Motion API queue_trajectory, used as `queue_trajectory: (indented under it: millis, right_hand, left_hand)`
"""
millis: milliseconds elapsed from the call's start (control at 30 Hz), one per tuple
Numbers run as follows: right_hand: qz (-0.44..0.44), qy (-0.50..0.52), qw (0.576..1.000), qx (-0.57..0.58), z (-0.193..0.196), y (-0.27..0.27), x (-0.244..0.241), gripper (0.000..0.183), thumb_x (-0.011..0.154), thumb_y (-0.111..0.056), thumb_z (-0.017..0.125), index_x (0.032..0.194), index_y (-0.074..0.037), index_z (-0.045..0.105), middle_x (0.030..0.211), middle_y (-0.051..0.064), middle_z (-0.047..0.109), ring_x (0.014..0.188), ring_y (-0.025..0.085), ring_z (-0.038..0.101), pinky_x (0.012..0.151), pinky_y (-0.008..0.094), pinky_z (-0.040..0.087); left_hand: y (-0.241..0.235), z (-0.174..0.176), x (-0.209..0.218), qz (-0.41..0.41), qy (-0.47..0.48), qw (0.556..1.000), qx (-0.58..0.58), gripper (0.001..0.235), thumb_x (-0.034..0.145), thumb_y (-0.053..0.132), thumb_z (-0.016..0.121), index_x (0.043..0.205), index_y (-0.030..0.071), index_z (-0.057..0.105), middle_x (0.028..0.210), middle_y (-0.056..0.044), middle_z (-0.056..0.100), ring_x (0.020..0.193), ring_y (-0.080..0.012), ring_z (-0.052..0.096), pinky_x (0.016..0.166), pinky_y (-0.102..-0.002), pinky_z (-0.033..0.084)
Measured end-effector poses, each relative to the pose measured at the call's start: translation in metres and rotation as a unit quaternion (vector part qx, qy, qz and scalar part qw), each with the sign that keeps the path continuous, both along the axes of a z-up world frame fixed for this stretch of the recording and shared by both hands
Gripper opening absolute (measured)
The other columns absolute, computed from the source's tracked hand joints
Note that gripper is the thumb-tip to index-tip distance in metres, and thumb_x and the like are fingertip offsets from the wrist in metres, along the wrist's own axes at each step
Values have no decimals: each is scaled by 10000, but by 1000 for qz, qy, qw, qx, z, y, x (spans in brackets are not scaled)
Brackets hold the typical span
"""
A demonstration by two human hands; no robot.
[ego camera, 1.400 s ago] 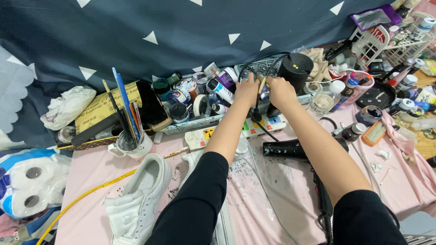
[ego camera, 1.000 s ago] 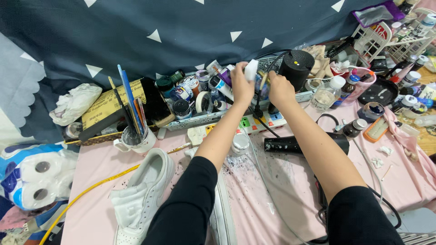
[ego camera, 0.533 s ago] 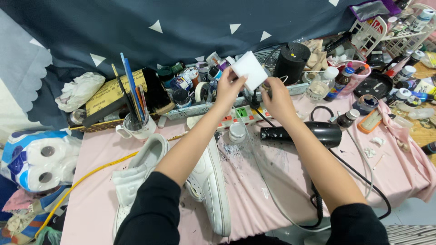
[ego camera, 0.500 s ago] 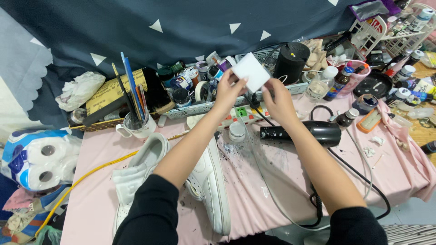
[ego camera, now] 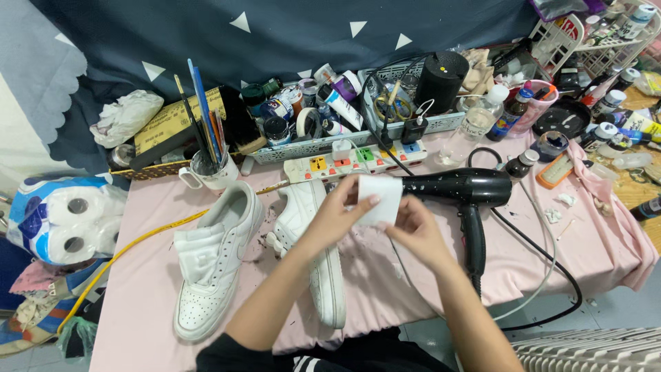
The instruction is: The person cleans a pair of white sneakers on a cluttered table. They use a white cloth to wipe the shoes, pour liquid from a bottle onto the cloth, and use a hairdryer to dry the surface. The person also uses a sanding block to rub the sole and sides of the shoe.
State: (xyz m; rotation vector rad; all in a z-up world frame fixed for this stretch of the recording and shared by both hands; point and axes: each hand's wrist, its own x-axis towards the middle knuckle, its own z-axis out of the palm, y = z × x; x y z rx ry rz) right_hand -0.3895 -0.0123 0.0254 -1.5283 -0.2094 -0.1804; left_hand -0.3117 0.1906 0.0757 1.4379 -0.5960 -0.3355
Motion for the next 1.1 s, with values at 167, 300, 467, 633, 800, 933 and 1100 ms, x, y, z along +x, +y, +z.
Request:
queue_trajectory:
  millis: [167, 300, 467, 633, 800, 933, 1100]
  right_hand:
    - [23, 106, 994, -19, -25, 26, -25, 454, 886, -92, 678, 1315, -35, 541, 1139, 75, 690, 996, 149, 695, 858, 312, 578]
    - [9, 98, 995, 15, -33, 25, -23, 315, 1018, -201, 574, 1261, -3, 604, 1090, 108, 698, 969, 165, 697, 843, 351, 617]
    - [-136, 18, 984, -111, -12, -5, 20, 236, 1047, -176, 582, 1198, -9, 653, 1061, 80, 715, 966, 148, 669, 841, 312, 555]
    - [-289, -224, 823, -434, 19, -47, 126, 245, 903, -38, 691, 1138, 30, 695, 1071, 228, 697, 1043, 408, 640, 921, 469, 502]
    - [-295, -94, 740, -597, 18, -71, 245, 121, 962, -113, 713, 986, 6, 707, 999, 215, 707, 1029, 414, 666, 931, 485, 525]
    - [-263, 63, 715, -644, 1, -88, 311, 222, 869, -161, 758, 1022, -3, 735, 1004, 235, 727, 966, 422, 704, 863, 499, 542]
    - [-296, 124, 736, -596, -10, -102, 339, 262, 785, -132, 774, 1036, -59, 768, 1051, 202, 739, 1018, 401, 705, 936, 548, 496]
  left_hand:
    - [13, -3, -29, 44, -41, 993, 97, 458, 974, 313, 675, 1355, 83, 569, 1159, -147, 750, 1043, -237, 736, 890, -346, 566]
    - [26, -2, -31, 66, -152, 960, 227, 448, 968, 392, 642, 1344, 149, 624, 1113, -150, 762, 998, -300, 733, 856, -375, 549]
    - [30, -7, -28, 77, -100, 969, 214, 456, 1004, 405, 600, 1362, 125, 578, 1137, -170, 738, 1064, -295, 713, 885, -391, 542]
    - [26, -19, -10, 28, 31, 993, 107, 447, 1002, 370, 577, 1321, 61, 532, 1163, -157, 725, 1033, -209, 704, 846, -331, 558]
    - [25, -34, 1, 19, 41, 996, 72, 414, 1031, 325, 577, 1318, 29, 543, 1170, -117, 707, 1036, -145, 683, 874, -276, 543]
    - [23, -45, 7, 9, 80, 997, 7, 406, 1024, 290, 595, 1316, 13, 544, 1169, -129, 713, 1003, -144, 670, 839, -288, 539]
    - [29, -52, 11, -3, 74, 997, -39, 424, 1006, 215, 602, 1361, 10, 495, 1233, -144, 682, 1090, -150, 648, 920, -287, 520]
